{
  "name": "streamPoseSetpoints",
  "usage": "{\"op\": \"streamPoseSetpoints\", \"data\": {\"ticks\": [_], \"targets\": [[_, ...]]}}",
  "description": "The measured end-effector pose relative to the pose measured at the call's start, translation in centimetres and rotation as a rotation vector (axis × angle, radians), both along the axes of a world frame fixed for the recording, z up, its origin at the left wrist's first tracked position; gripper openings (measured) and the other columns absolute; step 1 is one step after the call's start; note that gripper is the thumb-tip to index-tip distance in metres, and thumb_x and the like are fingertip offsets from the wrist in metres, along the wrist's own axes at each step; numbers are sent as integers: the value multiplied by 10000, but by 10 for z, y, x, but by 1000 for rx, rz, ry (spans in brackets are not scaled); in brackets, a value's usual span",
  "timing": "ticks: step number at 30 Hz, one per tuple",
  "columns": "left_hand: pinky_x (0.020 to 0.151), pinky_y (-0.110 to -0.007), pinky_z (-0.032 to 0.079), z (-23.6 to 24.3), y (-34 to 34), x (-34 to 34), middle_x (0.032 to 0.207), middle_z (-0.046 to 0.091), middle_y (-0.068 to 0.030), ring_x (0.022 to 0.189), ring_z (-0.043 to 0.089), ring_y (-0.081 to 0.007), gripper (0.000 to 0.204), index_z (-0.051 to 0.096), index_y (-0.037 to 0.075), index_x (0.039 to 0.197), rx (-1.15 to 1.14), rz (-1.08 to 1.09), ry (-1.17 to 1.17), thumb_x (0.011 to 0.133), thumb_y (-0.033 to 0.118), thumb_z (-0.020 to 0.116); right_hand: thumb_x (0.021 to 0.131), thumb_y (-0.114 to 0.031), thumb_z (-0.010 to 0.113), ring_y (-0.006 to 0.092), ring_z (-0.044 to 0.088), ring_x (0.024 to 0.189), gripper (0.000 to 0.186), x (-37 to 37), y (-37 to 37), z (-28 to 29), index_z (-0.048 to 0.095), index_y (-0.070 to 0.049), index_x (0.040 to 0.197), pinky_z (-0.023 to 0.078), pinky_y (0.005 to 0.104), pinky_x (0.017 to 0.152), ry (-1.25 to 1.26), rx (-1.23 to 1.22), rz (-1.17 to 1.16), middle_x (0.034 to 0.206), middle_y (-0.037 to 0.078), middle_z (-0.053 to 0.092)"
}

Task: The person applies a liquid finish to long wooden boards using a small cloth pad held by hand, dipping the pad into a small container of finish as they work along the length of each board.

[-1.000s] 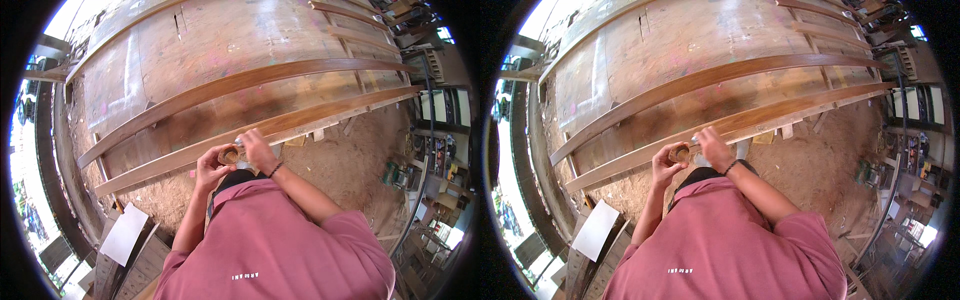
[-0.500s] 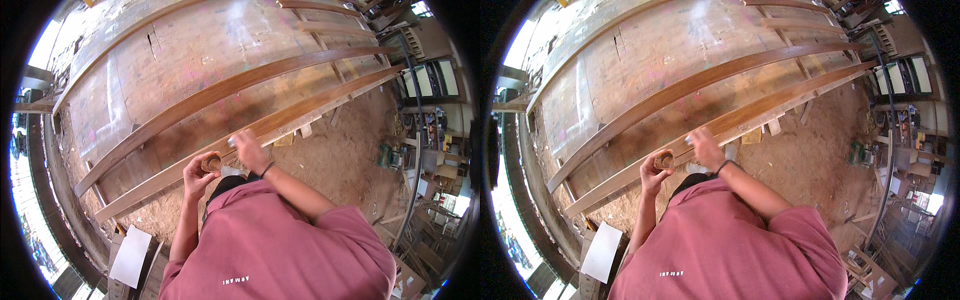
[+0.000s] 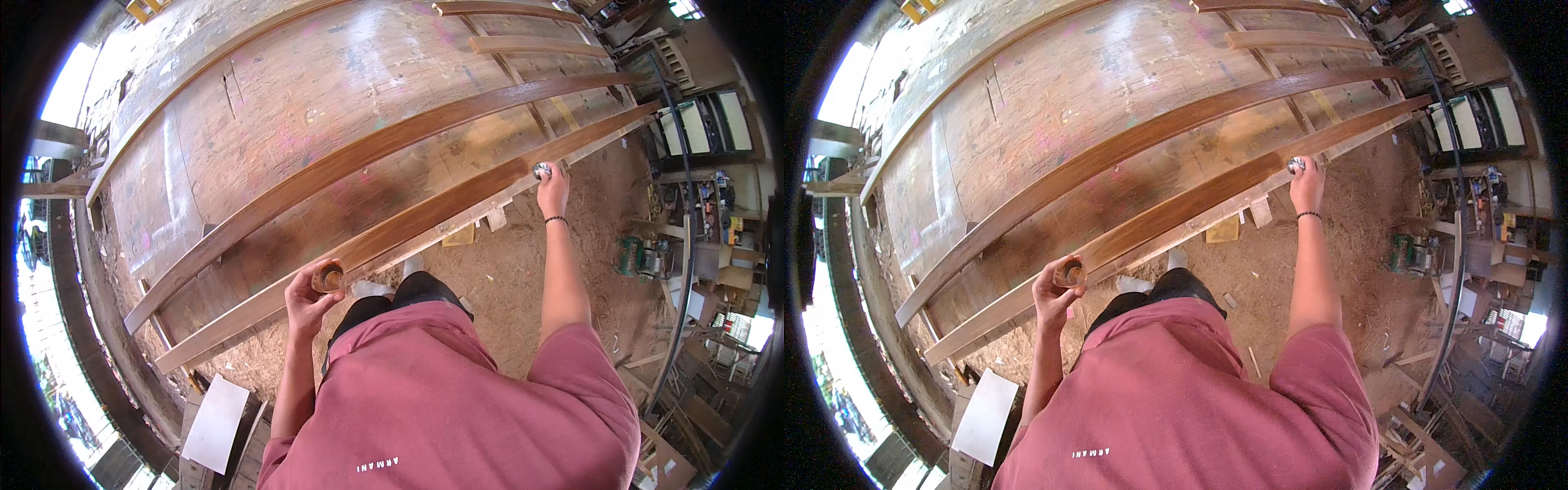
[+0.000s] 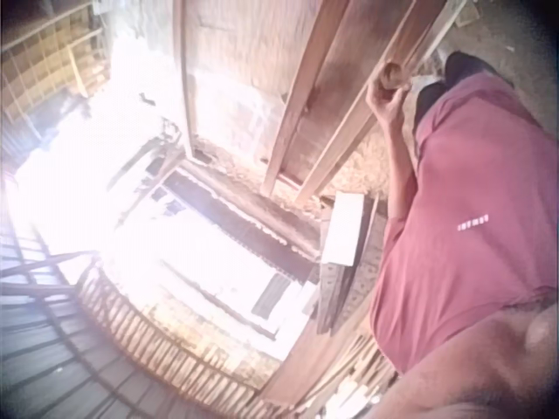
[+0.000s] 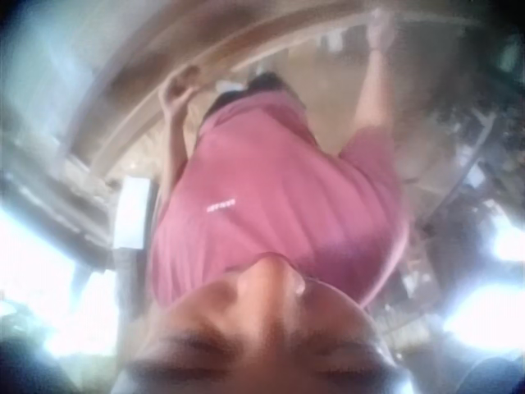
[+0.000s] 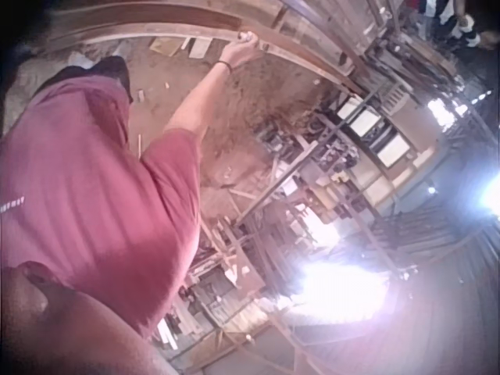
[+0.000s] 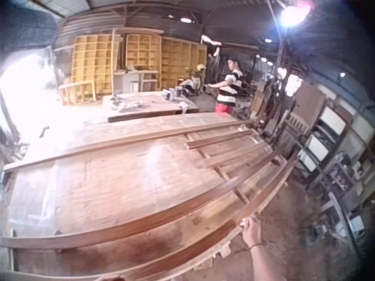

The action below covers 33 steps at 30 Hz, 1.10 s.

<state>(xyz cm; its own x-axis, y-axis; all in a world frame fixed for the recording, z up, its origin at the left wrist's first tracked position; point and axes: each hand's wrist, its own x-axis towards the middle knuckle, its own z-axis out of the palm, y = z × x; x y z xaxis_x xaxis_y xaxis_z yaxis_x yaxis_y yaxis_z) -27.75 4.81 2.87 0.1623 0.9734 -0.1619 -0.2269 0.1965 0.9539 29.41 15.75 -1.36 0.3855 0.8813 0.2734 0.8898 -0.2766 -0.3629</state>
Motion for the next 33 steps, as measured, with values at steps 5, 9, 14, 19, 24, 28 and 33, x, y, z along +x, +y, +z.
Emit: {"op": "streamPoseSetpoints", "data": {"ticks": [5, 9, 14, 19, 24, 28, 33], "targets": [[1051, -343, 522, 4, 5, 31, 1354, 663, -136, 1230, 633, -202, 667, 610, -25, 1354, -64, -20, -2, 752, -10, 897, 943, -55, 622, 415, 607, 986, 214, -52, 0, -29, 628, -37, 1156, 482, 511, 885, 52, 16, 224, 1017, 203, 666], [1063, -348, 520, 8, 13, 70, 1357, 660, -145, 1238, 630, -206, 675, 590, -33, 1371, -82, -30, -56, 764, -23, 884, 899, 1, 620, 388, 592, 996, 172, -170, -34, -22, 625, -16, 1070, 478, 487, 895, 221, 27, 562, 976, 188, 635], [1062, -343, 513, 23, 25, 114, 1378, 648, -155, 1249, 622, -203, 669, 581, -38, 1379, -5, -82, -63, 781, -16, 878, 907, 12, 584, 376, 565, 953, 130, -159, -34, -16, 611, -13, 1032, 457, 492, 868, 254, 142, 563, 967, 190, 598], [1060, -341, 512, 25, 25, 135, 1380, 647, -157, 1238, 625, -199, 674, 579, -38, 1379, -48, -73, -52, 780, 0, 885, 889, 16, 623, 378, 573, 971, 174, -12, -3, 2, 607, -31, 1056, 462, 501, 859, 44, 123, 189, 979, 182, 613], [1051, -335, 518, 19, 21, 151, 1383, 646, -161, 1230, 630, -195, 674, 579, -32, 1380, -42, -71, -24, 781, 5, 886, 880, 0, 618, 377, 565, 984, 182, -60, -24, -25, 604, -35, 1058, 462, 493, 896, 195, 25, 412, 976, 177, 606], [1038, -329, 524, 21, 16, 162, 1372, 652, -158, 1216, 634, -188, 673, 582, -32, 1379, -47, -21, -43, 782, 13, 888, 894, -1, 580, 366, 561, 953, 129, -139, -42, -20, 606, -25, 1018, 458, 477, 873, 275, 49, 642, 946, 173, 596], [916, -313, 591, 23, 10, 169, 1359, 662, -146, 1175, 660, -194, 723, 594, -11, 1372, 0, 8, 25, 748, 120, 937, 905, 14, 635, 362, 603, 988, 200, -32, 17, -4, 623, -25, 1100, 486, 484, 872, 184, 72, 318, 1005, 180, 643]]}}
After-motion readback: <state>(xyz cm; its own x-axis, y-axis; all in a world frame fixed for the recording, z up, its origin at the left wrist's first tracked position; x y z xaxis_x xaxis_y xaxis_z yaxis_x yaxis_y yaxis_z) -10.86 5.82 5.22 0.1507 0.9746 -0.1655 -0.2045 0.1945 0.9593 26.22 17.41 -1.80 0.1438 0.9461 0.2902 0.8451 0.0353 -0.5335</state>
